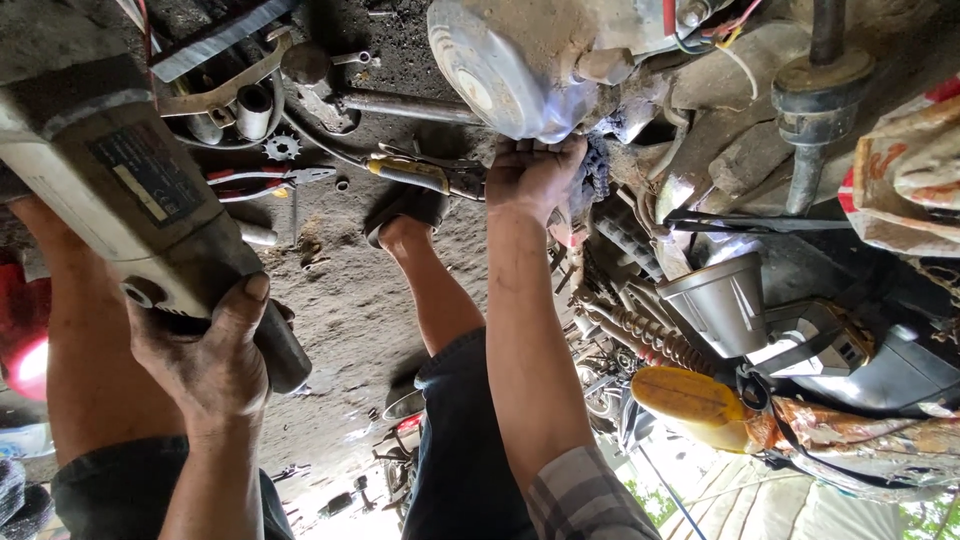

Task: Grinding down welds on a motorcycle frame using an angle grinder and adjusting parts with a hammer.

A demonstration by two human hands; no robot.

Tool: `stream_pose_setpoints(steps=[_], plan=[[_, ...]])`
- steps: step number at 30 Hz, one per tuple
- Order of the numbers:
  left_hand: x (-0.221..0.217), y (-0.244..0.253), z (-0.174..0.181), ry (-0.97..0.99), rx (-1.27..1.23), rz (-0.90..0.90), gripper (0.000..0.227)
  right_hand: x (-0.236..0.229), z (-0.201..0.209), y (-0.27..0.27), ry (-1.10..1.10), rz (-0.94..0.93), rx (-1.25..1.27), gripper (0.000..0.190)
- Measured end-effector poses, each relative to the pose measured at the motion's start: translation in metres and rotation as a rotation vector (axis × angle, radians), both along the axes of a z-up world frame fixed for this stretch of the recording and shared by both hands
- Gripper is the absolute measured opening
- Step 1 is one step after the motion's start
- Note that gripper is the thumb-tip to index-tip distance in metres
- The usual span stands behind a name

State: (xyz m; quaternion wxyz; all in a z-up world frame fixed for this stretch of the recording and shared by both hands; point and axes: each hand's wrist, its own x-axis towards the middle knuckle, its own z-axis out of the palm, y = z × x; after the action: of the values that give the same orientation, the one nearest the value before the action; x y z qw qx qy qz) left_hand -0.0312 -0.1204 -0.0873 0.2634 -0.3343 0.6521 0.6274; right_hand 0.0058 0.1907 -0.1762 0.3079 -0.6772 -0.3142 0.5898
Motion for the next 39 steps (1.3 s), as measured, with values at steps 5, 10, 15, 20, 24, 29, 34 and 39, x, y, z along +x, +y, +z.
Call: stream_pose_setpoints(steps=[5, 10, 15, 20, 24, 29, 34, 39], plan=[[0.0, -0.003, 0.0, -0.011, 0.011, 0.009, 0.062, -0.004, 0.002, -0.004, -0.134, -0.006, 0.031, 0.033], [-0.002, -0.003, 0.0, 0.009, -0.015, -0.015, 0.061, 0.006, -0.003, -0.003, -0.05, 0.027, 0.075, 0.031], [-0.002, 0.001, 0.0, 0.019, 0.033, 0.031, 0.059, 0.018, -0.009, -0.002, 0.0, 0.111, 0.116, 0.033], [-0.001, 0.0, -0.003, 0.009, 0.023, 0.014, 0.06, 0.026, -0.013, 0.002, -0.001, 0.09, 0.105, 0.034], [-0.006, 0.003, 0.0, 0.02, 0.027, 0.021, 0.059, 0.012, -0.002, -0.002, -0.071, 0.116, 0.089, 0.025], [-0.011, 0.003, 0.002, 0.053, 0.087, -0.006, 0.069, -0.021, 0.018, -0.012, -0.486, 0.124, 0.101, 0.03], [-0.008, -0.001, 0.0, 0.02, 0.028, -0.001, 0.062, -0.009, 0.006, -0.009, -0.336, 0.04, 0.078, 0.028], [-0.012, -0.002, 0.003, 0.02, 0.073, 0.028, 0.058, 0.011, 0.002, -0.01, -0.057, 0.121, 0.044, 0.036]])
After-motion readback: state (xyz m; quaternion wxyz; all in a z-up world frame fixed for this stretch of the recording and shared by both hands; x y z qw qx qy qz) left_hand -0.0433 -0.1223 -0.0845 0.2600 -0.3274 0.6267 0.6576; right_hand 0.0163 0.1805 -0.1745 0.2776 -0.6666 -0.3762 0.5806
